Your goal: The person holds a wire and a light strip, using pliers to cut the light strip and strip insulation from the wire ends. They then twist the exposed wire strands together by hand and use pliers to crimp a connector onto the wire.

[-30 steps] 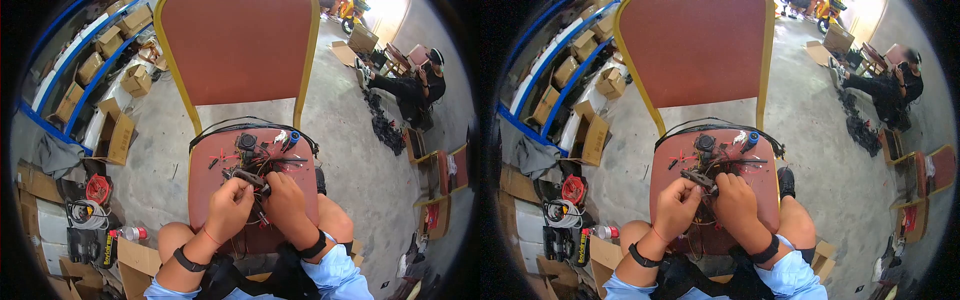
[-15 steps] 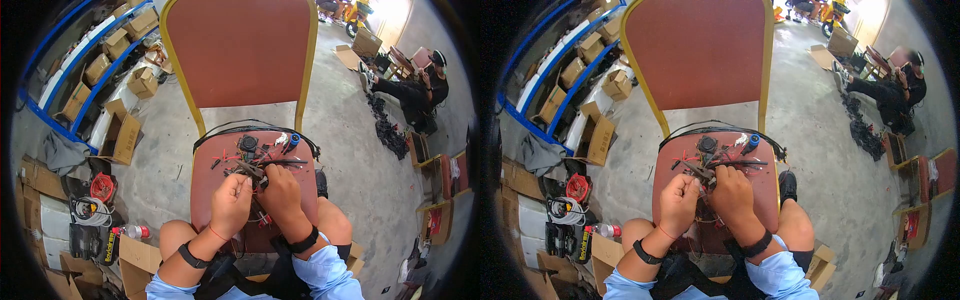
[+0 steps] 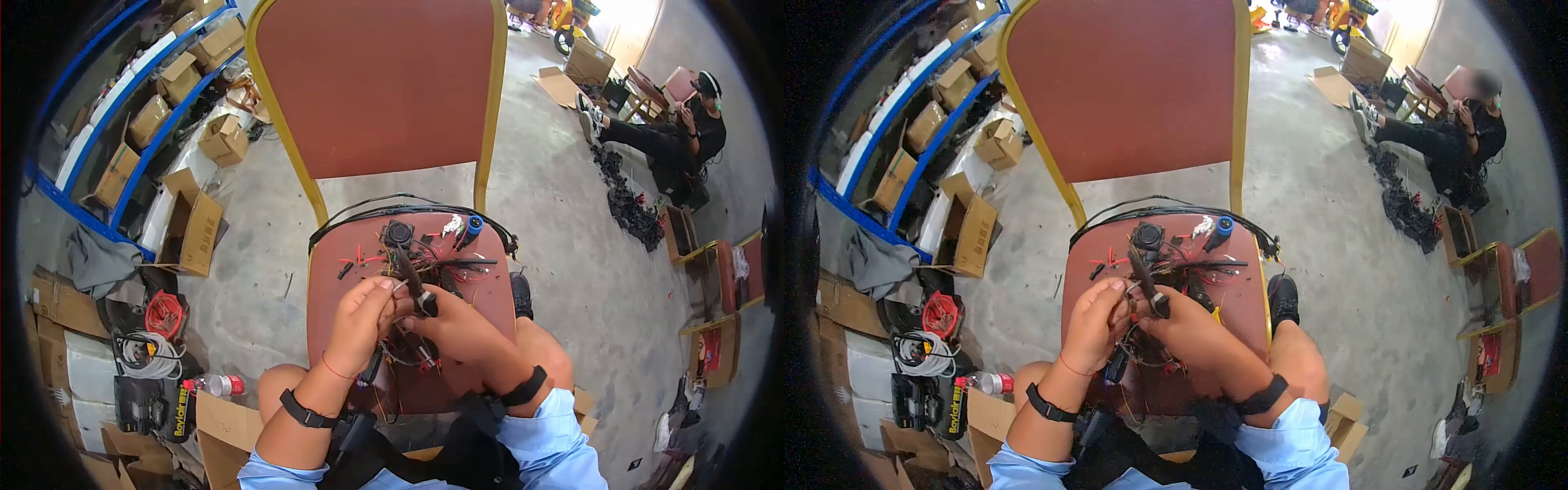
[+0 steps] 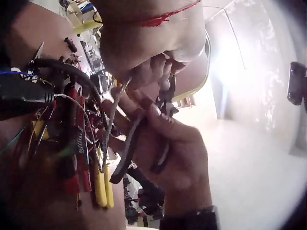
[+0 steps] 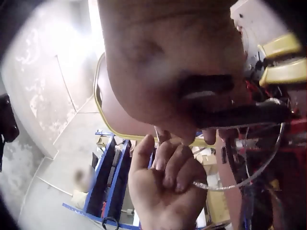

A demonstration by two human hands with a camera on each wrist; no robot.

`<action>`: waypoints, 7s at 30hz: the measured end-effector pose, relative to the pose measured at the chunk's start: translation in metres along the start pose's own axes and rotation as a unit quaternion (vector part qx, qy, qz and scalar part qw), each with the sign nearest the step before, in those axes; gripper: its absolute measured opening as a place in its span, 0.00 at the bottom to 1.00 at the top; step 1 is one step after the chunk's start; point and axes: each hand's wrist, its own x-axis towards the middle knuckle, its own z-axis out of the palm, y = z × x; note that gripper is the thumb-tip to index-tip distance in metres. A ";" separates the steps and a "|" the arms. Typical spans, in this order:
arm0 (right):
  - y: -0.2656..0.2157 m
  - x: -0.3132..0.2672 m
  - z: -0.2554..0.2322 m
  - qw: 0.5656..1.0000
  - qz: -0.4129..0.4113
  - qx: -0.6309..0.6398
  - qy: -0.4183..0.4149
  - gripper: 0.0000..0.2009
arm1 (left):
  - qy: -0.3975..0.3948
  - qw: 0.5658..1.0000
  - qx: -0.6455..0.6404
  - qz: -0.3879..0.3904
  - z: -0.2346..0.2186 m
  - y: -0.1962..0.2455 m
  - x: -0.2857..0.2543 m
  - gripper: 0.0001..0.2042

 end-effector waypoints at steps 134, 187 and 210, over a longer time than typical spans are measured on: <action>0.020 -0.010 -0.050 0.958 -0.061 0.215 0.182 0.11 | -0.134 0.988 0.052 0.048 -0.012 -0.010 -0.015 0.11; 0.020 -0.030 0.003 0.992 0.014 0.095 0.076 0.16 | -0.173 0.953 0.249 0.013 -0.005 -0.023 -0.021 0.45; 0.001 -0.017 -0.060 0.966 -0.049 0.161 0.196 0.12 | -0.176 0.918 0.354 0.038 0.019 -0.013 -0.038 0.14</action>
